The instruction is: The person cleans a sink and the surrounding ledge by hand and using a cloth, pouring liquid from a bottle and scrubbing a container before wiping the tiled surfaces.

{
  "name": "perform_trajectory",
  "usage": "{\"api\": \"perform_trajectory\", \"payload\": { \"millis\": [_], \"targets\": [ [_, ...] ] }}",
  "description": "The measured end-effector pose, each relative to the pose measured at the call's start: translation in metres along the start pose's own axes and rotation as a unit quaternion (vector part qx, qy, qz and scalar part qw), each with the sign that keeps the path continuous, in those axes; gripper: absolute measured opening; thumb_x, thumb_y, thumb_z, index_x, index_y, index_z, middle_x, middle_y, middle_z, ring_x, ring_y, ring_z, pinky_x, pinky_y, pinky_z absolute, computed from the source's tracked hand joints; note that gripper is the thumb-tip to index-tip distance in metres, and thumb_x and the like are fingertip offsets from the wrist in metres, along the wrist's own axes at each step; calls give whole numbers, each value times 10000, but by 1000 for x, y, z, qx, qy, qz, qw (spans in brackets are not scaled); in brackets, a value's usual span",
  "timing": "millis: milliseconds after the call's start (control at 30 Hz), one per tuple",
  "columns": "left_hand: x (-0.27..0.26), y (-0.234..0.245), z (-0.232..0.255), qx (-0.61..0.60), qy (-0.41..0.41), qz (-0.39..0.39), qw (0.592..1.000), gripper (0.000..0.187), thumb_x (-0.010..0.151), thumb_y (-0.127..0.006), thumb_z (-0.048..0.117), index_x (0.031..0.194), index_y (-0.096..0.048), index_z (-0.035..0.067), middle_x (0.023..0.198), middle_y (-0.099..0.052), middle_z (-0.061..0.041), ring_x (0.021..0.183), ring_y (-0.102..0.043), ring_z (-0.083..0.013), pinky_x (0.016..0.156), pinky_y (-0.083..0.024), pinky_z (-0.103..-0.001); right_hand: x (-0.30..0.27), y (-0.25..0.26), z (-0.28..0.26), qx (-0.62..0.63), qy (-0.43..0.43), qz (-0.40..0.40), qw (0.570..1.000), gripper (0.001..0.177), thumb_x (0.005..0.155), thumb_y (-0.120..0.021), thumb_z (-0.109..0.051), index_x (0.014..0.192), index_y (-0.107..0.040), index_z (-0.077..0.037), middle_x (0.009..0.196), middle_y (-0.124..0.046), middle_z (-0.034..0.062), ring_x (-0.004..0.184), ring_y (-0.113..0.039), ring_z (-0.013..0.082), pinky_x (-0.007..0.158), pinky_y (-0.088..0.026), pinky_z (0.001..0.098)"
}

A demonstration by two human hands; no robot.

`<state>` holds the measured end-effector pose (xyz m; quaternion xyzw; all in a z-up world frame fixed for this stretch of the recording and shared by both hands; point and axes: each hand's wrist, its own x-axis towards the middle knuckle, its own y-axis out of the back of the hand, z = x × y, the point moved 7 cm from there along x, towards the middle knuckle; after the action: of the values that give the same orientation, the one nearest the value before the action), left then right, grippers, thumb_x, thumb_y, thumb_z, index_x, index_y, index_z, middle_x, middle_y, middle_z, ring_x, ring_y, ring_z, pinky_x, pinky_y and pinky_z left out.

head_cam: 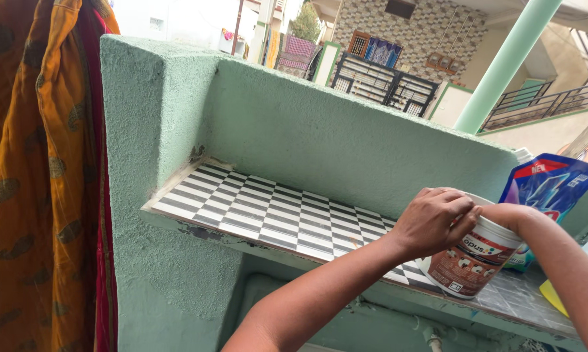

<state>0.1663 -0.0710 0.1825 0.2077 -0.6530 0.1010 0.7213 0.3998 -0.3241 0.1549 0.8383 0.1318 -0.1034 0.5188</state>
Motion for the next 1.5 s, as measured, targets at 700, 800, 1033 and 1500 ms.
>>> {"api": "perform_trajectory", "payload": {
  "millis": [700, 800, 1033, 1500],
  "targets": [
    [-9, -21, -24, 39, -22, -28, 999, 381, 1099, -462, 452, 1196, -698, 169, 1226, -731, -63, 1222, -685, -213, 1025, -546, -389, 27, -5, 10, -54, 13, -37, 998, 341, 987, -672, -246, 1272, -677, -57, 1131, -791, 220, 955, -814, 306, 806, -652, 385],
    [-12, -24, -29, 26, -15, -21, 999, 365, 1113, -476, 452, 1220, -693, 180, 1227, -731, -47, 1227, -686, -207, 1066, -563, -367, 28, 3, 7, -64, 48, 17, 997, 335, 994, -664, -223, 1290, -632, -69, 1133, -773, 188, 959, -847, 279, 802, -689, 381],
    [-18, -20, -28, -1, -7, 3, 1000, 346, 1127, -495, 425, 1235, -673, 149, 1270, -707, -66, 1210, -643, -242, 1061, -579, -356, 27, 6, -5, -89, 107, 53, 989, 389, 916, -678, -185, 1291, -621, -99, 1202, -699, 118, 1060, -753, 222, 879, -634, 346],
    [-12, -11, -25, 33, -17, -18, 999, 323, 1112, -485, 381, 1190, -669, 127, 1231, -726, -77, 1243, -682, -226, 1003, -570, -396, 20, 3, 22, -164, -51, -2, 985, 363, 958, -682, -221, 1294, -693, -86, 1256, -747, 158, 1088, -766, 246, 894, -617, 344]
  ]
}}
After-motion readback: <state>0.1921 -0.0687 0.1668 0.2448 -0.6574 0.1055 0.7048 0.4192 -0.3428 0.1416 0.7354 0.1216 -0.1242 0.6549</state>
